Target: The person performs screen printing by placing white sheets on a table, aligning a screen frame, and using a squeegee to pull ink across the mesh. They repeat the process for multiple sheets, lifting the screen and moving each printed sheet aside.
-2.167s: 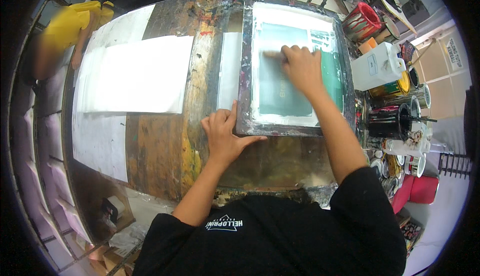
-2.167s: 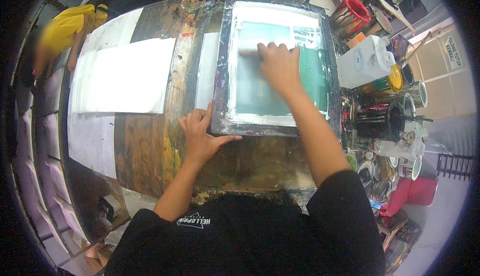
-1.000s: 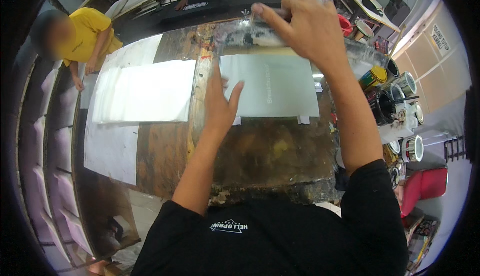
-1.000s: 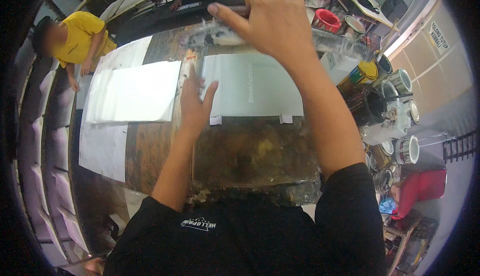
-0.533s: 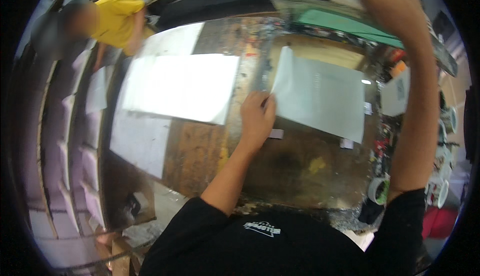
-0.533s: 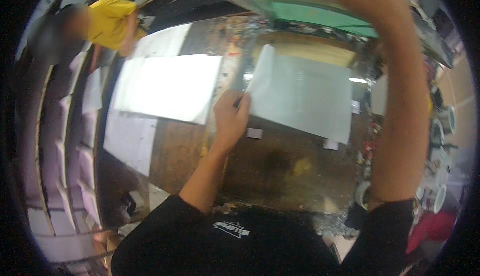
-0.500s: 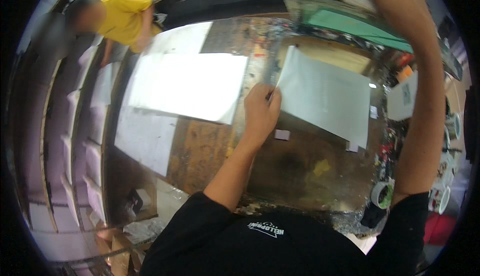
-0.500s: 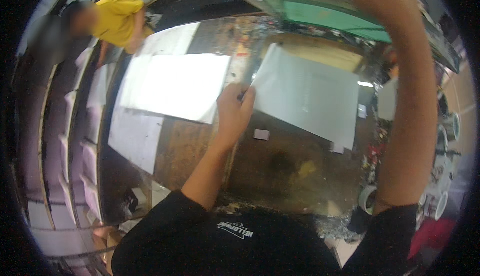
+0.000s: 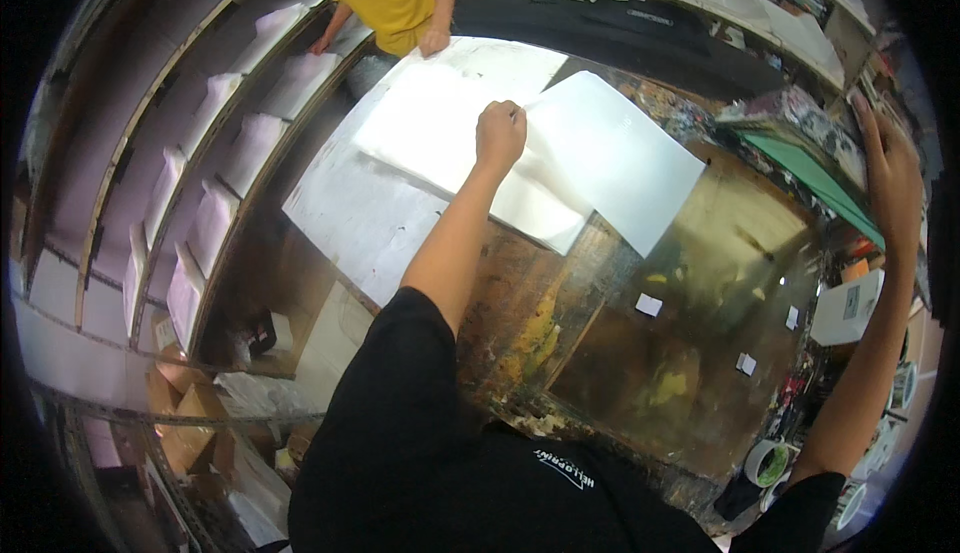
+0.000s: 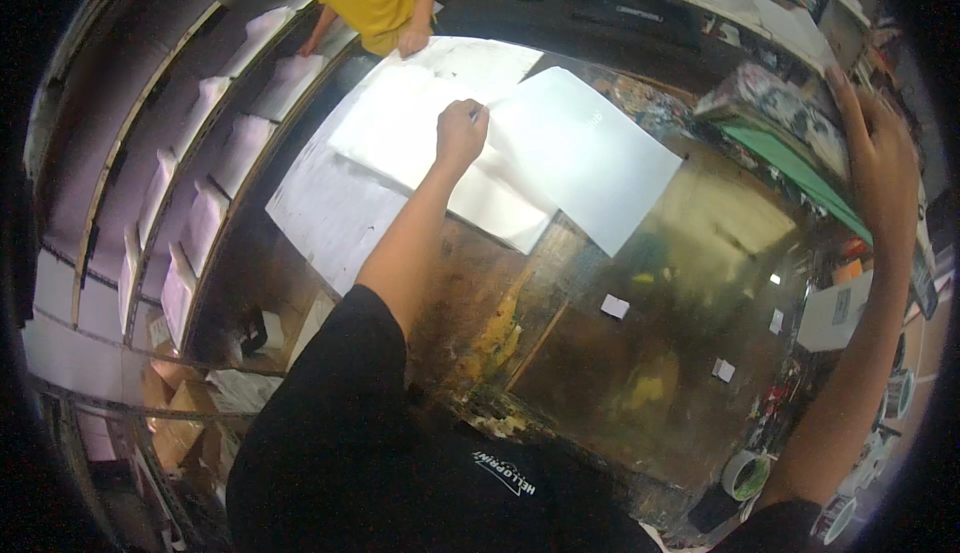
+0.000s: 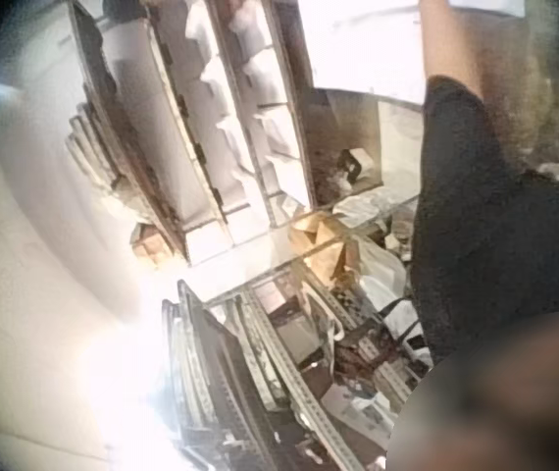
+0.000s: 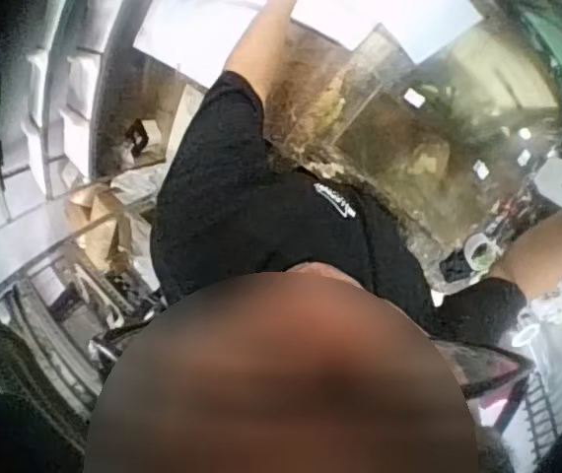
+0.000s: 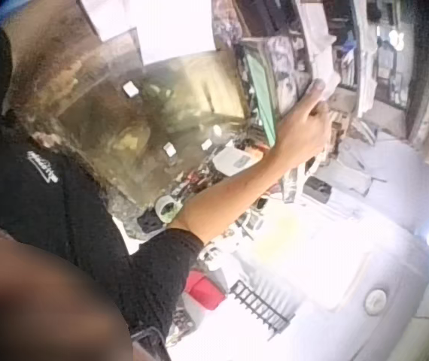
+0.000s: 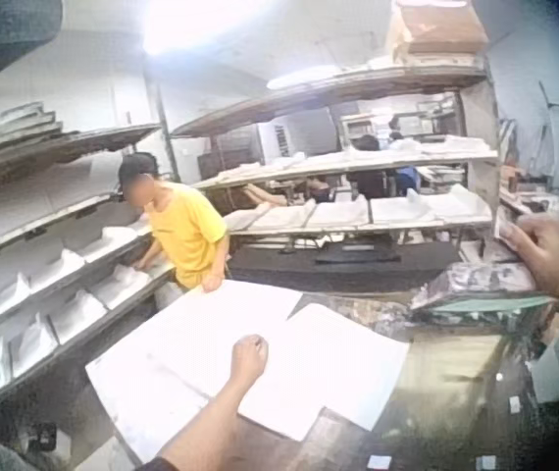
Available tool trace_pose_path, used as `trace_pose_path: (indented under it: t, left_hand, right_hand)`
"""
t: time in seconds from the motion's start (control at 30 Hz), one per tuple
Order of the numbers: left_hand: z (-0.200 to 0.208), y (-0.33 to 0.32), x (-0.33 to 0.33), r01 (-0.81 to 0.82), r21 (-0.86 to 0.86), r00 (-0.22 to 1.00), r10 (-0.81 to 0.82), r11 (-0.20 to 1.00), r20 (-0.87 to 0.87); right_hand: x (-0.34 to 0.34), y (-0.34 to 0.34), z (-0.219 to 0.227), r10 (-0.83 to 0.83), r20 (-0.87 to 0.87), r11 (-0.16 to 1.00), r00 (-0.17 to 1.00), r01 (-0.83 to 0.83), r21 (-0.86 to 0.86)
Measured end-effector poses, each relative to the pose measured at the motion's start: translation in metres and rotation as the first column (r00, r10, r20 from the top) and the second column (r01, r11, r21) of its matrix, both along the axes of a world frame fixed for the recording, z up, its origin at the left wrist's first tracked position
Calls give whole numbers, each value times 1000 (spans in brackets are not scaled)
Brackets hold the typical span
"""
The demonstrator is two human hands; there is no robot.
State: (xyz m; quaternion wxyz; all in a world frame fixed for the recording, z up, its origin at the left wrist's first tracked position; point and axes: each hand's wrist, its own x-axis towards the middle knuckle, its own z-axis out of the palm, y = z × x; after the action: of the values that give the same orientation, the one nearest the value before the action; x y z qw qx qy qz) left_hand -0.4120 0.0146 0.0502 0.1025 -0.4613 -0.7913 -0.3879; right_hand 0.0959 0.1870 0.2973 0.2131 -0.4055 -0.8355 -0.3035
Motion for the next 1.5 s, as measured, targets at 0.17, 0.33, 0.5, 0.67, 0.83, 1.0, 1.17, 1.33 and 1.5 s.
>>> trace_pose_path:
  t: [0.17, 0.33, 0.5, 0.67, 0.83, 1.0, 1.17, 1.33, 1.5]
  left_hand:
    - [-9, -11, -78, -296, -311, 951, 247, 903, -188]
    - [-14, -40, -124, -406, -596, 912, 351, 693, -213]
    - [1, -38, -136, -344, -627, 928, 353, 698, -116]
    - [16, -29, -159, -209, -722, 961, 276, 660, -26]
    - [7, -24, -175, -198, -732, 973, 219, 652, -68]
    - [1, -22, -177, -186, -727, 973, 229, 661, -41]
    - [5, -28, -169, -168, -739, 985, 140, 652, -100]
    - [47, -37, -152, -159, -718, 983, 45, 678, -176]
    - [178, -58, -126, -70, -637, 994, 0, 768, -110]
  right_hand:
    - [-7, -22, 4, -17, -304, 965, 953, -64, -255]
    - [-8, -30, 1, -77, -323, 943, 943, -36, -330]
    - [-5, -19, 2, -102, -355, 956, 929, -7, -293]
    - [10, -8, 0, 22, -235, 950, 972, -94, -299]
    - [12, -9, -4, 74, -168, 984, 983, -100, -148]
    - [-6, -23, 10, -37, -152, 951, 988, -12, -308]
    - [-25, -44, 18, -53, -351, 920, 935, -91, -381]
    - [-30, -56, 15, -16, -403, 932, 915, -132, -338]
    - [-27, -50, 12, 3, -328, 944, 945, -112, -312]
